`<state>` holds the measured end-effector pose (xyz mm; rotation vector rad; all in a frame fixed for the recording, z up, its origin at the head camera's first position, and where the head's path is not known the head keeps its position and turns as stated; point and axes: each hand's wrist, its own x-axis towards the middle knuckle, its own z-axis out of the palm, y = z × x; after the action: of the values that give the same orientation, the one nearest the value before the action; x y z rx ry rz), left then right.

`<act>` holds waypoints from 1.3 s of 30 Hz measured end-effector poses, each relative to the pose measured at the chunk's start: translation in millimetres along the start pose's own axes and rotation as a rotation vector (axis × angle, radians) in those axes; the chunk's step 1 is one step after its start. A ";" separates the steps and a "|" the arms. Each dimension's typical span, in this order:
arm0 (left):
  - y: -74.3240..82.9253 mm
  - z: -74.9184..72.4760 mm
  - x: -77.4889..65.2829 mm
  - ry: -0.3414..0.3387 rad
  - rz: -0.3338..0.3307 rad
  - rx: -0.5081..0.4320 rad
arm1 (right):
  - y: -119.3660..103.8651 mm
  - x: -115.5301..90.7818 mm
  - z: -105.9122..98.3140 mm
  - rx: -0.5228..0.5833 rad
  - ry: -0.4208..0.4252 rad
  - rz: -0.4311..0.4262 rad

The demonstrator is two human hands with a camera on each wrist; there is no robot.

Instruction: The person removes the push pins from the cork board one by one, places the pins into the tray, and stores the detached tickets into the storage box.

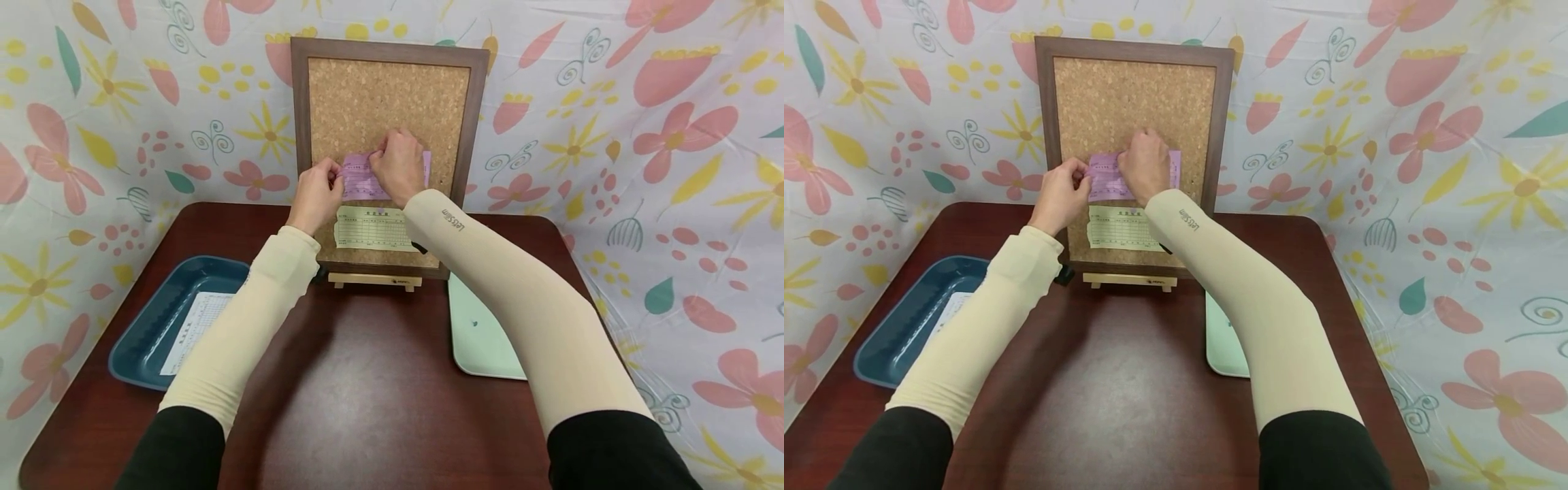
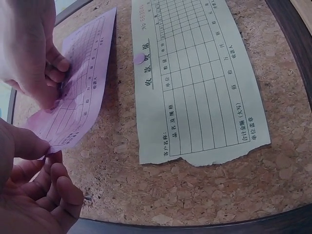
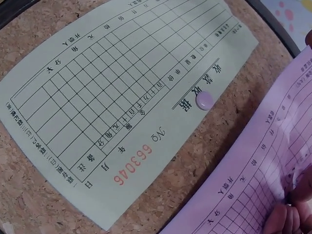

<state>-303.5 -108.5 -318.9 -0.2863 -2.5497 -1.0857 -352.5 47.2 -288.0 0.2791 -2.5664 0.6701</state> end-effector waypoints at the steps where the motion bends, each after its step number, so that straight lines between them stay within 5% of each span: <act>1: 0.2 0.3 0.0 0.002 0.003 -0.002 | 1.2 -0.3 0.1 0.005 0.010 -0.007; 24: -0.7 -1.9 -4.3 0.005 -0.031 -0.022 | 39.0 -19.5 -8.5 0.232 0.061 -0.284; 39: -22.2 -29.9 -23.6 0.045 -0.045 0.014 | 78.8 -53.6 -28.3 0.252 0.094 -0.351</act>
<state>-281.7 -146.5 -323.5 -0.2001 -2.5345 -1.0773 -318.9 133.4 -324.7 0.7425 -2.2619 0.8449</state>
